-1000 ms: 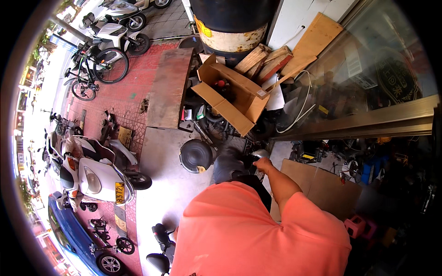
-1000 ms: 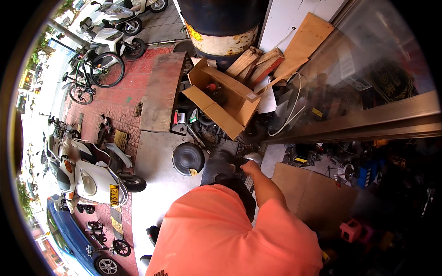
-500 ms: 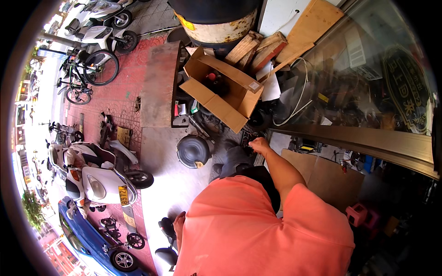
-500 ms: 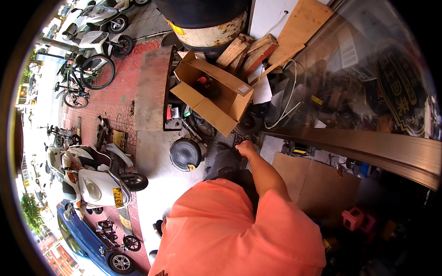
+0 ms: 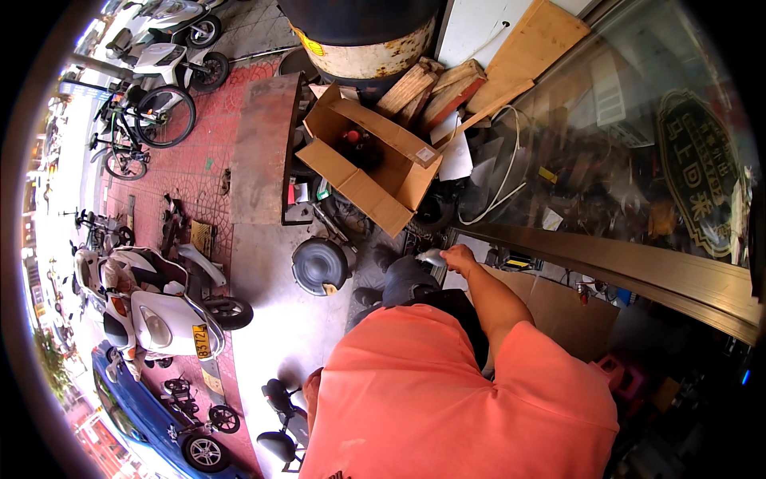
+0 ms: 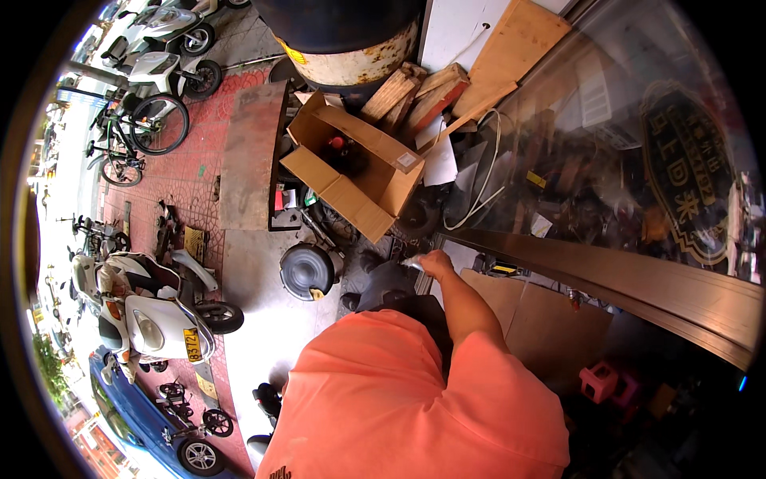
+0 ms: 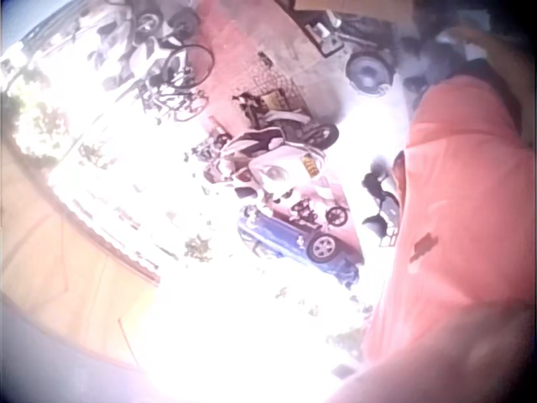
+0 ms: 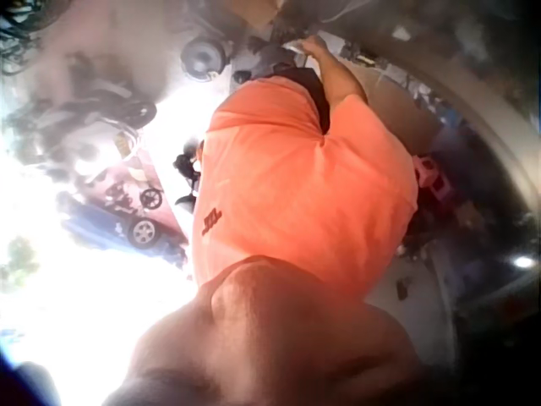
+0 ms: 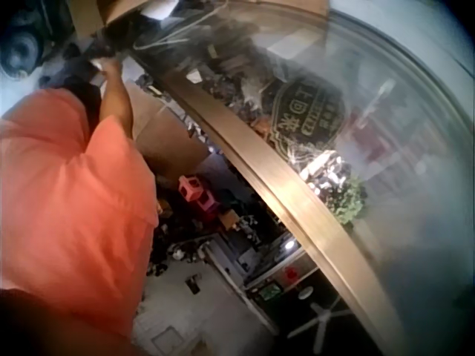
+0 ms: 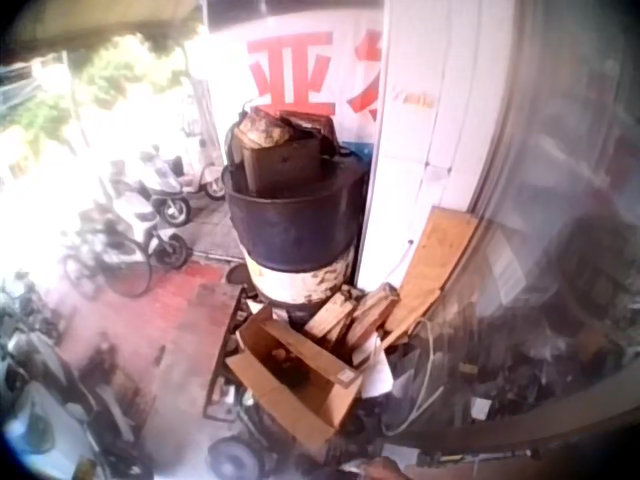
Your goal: The person unscrews the front panel of a scooter using a screwdriver, manipulates the seat, retrieves a pair of pliers and a hammer from a repair shop, and uses the tools to work on components located on the ground.
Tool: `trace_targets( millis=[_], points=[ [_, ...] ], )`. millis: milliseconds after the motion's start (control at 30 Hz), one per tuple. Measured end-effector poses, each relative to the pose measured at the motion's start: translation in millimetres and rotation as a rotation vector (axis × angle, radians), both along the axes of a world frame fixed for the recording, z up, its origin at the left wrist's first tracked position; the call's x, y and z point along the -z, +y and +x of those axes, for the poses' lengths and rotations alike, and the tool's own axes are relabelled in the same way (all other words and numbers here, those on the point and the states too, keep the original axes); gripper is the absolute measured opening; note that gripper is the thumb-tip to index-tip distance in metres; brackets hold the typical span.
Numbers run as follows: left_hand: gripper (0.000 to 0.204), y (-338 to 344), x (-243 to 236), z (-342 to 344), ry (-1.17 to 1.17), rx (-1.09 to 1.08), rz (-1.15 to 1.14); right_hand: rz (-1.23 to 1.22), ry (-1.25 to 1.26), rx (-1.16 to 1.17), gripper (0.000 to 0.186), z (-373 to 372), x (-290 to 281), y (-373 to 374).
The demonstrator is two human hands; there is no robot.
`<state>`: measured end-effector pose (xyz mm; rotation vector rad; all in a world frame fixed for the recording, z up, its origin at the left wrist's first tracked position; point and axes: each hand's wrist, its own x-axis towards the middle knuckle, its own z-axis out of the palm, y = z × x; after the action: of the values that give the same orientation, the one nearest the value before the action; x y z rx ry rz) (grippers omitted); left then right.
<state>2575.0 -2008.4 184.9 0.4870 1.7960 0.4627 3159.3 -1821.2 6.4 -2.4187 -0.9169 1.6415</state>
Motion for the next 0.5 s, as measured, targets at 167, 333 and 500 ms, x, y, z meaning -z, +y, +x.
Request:
trace_targets(
  millis=[167, 333, 500],
  points=[
    [0.047, -0.5, 4.7, 10.3, -0.008, -0.014, 0.001, 0.017, 0.031, 0.002, 0.031, -2.6, -10.7, 20.0],
    [0.046, -5.8, 9.1, 17.9, -0.013, -0.04, 0.006, 0.032, 0.042, 0.016, 0.032, -4.4, -18.8, 29.4],
    [0.046, -9.9, 12.3, 25.8, -0.019, -0.06, 0.003, 0.018, 0.019, -0.039, 0.033, 0.0, -12.8, 30.2]
  ],
)
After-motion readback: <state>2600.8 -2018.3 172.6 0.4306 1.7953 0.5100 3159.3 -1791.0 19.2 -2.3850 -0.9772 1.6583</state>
